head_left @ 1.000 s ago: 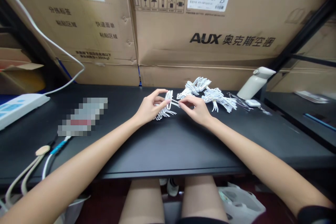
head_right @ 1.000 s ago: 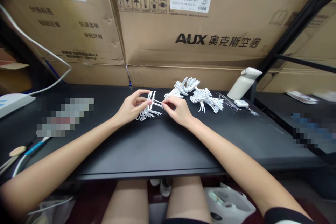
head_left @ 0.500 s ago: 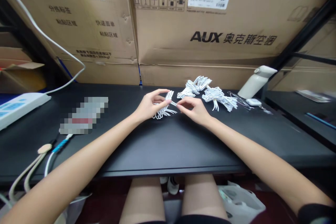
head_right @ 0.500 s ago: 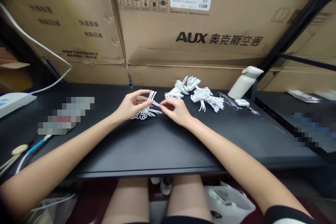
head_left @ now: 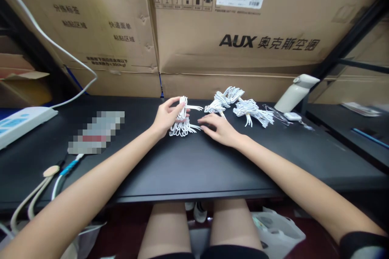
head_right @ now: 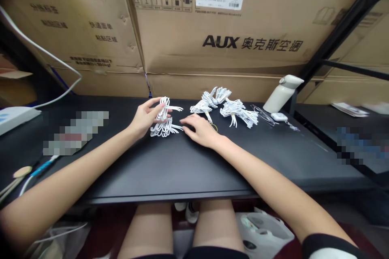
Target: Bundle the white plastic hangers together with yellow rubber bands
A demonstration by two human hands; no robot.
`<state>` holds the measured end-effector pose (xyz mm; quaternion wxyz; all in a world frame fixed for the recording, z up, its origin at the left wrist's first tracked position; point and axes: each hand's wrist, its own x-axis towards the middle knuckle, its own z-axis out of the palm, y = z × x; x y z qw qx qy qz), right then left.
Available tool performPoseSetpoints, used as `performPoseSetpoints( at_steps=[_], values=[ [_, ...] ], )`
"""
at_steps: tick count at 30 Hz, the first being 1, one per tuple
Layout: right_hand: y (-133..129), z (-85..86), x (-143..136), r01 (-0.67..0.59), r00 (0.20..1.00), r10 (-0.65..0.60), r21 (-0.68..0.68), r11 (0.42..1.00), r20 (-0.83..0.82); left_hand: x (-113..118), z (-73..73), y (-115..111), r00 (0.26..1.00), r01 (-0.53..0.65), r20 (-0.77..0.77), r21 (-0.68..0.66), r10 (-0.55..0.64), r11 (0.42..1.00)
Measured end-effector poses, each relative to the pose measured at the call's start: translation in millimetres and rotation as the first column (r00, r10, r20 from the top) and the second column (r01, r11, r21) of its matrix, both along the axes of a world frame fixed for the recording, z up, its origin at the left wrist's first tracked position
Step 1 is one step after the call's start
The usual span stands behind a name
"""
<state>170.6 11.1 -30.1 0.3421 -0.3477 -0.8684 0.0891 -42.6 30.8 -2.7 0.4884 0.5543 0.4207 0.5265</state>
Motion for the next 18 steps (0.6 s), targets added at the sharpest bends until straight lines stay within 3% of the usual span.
performPoseSetpoints(
  at_steps=[6, 12, 18],
  values=[
    [-3.8, -0.3, -2.3, -0.053, 0.967, 0.058, -0.027, 0.998, 0.249, 2.2, -0.2, -1.5, 1.0, 0.015, -0.009, -0.026, -0.015, 1.0],
    [-2.9, 1.5, -2.9, -0.073, 0.961, 0.065, 0.02, 0.997, 0.27, 3.1, -1.7, -1.9, 1.0, 0.016, -0.022, -0.012, -0.016, 1.0],
    [-7.1, 1.8, -5.3, -0.06, 0.966, 0.062, -0.017, 0.998, 0.253, 5.3, -2.0, -2.1, 1.0, 0.026, -0.003, -0.023, -0.026, 0.999]
  ],
)
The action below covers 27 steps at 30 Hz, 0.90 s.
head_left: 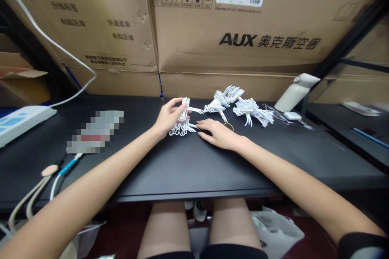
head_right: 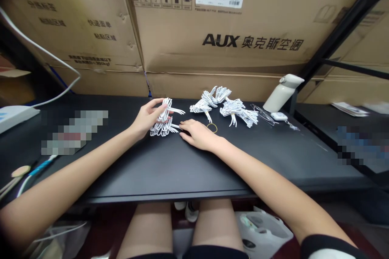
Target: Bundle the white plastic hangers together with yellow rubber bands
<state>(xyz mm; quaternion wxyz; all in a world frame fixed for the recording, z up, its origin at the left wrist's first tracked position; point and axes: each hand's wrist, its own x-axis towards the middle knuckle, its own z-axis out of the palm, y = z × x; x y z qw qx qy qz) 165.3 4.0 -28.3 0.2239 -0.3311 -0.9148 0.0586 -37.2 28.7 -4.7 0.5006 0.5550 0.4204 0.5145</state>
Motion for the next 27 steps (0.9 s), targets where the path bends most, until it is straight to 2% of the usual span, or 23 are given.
performPoseSetpoints(
  at_steps=[14, 27],
  values=[
    [2.8, -0.4, -3.5, 0.034, 0.986, -0.041, -0.049, 0.998, -0.161, -1.1, -3.8, 2.9, 1.0, 0.028, -0.014, 0.036, -0.027, 0.999],
    [5.8, -3.0, -0.3, 0.022, 0.984, -0.041, -0.111, 0.994, -0.171, -0.2, -3.5, 2.3, 0.999, 0.034, -0.006, 0.029, -0.034, 0.999]
  ],
)
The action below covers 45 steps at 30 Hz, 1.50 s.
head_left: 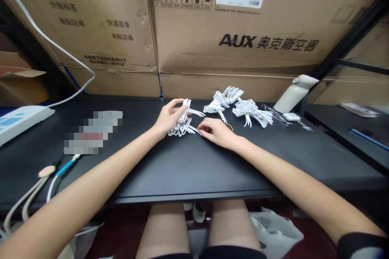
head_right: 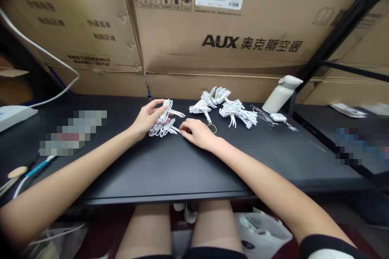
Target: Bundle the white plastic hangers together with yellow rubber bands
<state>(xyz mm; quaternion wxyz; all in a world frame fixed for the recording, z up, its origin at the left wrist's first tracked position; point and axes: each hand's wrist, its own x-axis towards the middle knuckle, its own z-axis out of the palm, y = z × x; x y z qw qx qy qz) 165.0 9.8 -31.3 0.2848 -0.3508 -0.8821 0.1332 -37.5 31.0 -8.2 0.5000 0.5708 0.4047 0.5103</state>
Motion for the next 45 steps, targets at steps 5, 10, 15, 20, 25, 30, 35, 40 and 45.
performPoseSetpoints(
  at_steps=[5, 10, 15, 20, 25, 30, 35, 40, 45],
  values=[
    [2, 0.2, 1, 0.057, 0.998, -0.057, -0.008, 0.998, 0.026, 0, -0.7, 1, 1.0, 0.004, 0.014, -0.003, -0.004, 1.0],
    [4, 5.5, 6, 0.141, 0.988, -0.138, -0.037, 0.989, 0.071, 0, -0.4, 0, 1.0, 0.004, 0.013, -0.006, -0.004, 1.0],
    [5, 11.7, 17, 0.314, 0.924, -0.306, -0.001, 0.949, 0.23, 0, -0.4, 0, 1.0, 0.003, 0.013, 0.0, -0.003, 1.0],
    [10, 14.1, 30, 0.382, 0.887, -0.387, 0.069, 0.922, 0.252, -1, -1.1, 0, 1.0, 0.011, 0.015, 0.036, -0.012, 0.999],
    [15, 13.1, 28, 0.38, 0.925, -0.374, 0.141, 0.914, -0.071, -2, -1.4, 1, 1.0, -0.015, -0.006, 0.111, 0.015, 0.994],
    [17, 2.7, 19, 0.366, 0.892, -0.305, 0.134, 0.921, -0.334, -2, -2.7, 0, 0.999, 0.026, -0.023, 0.148, -0.022, 0.989],
    [11, 4.2, 13, 0.423, 0.846, -0.316, 0.18, 0.888, -0.429, -1, -3.6, -2, 0.998, 0.04, -0.051, 0.179, -0.031, 0.983],
    [4, 13.0, 9, 0.435, 0.843, -0.287, 0.264, 0.86, -0.455, -1, -6.3, 0, 0.998, 0.03, -0.057, 0.187, -0.02, 0.982],
    [2, 9.4, 6, 0.357, 0.892, -0.241, 0.271, 0.894, -0.382, 1, -6.5, -1, 0.998, 0.03, -0.066, 0.204, -0.017, 0.978]
  ],
)
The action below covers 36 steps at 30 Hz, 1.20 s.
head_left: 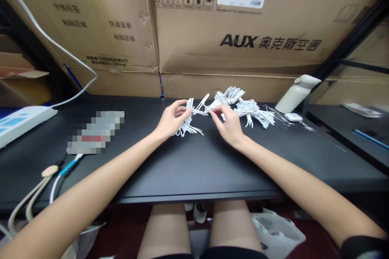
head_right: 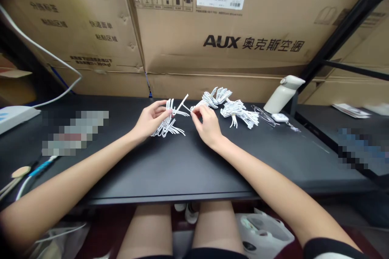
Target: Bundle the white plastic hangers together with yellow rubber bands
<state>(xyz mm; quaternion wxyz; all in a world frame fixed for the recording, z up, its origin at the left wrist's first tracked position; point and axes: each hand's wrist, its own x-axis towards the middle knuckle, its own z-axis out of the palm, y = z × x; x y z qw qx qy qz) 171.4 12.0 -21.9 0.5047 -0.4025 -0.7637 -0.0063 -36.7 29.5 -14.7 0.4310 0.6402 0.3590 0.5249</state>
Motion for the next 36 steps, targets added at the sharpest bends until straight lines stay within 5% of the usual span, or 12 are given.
performPoseSetpoints(
  at_steps=[36],
  values=[
    [-4, 0.9, -2, -0.137, 0.991, 0.137, 0.062, 0.989, 0.001, -1, 19.2, -12, 0.998, 0.014, -0.06, -0.225, -0.028, 0.974]
  ],
)
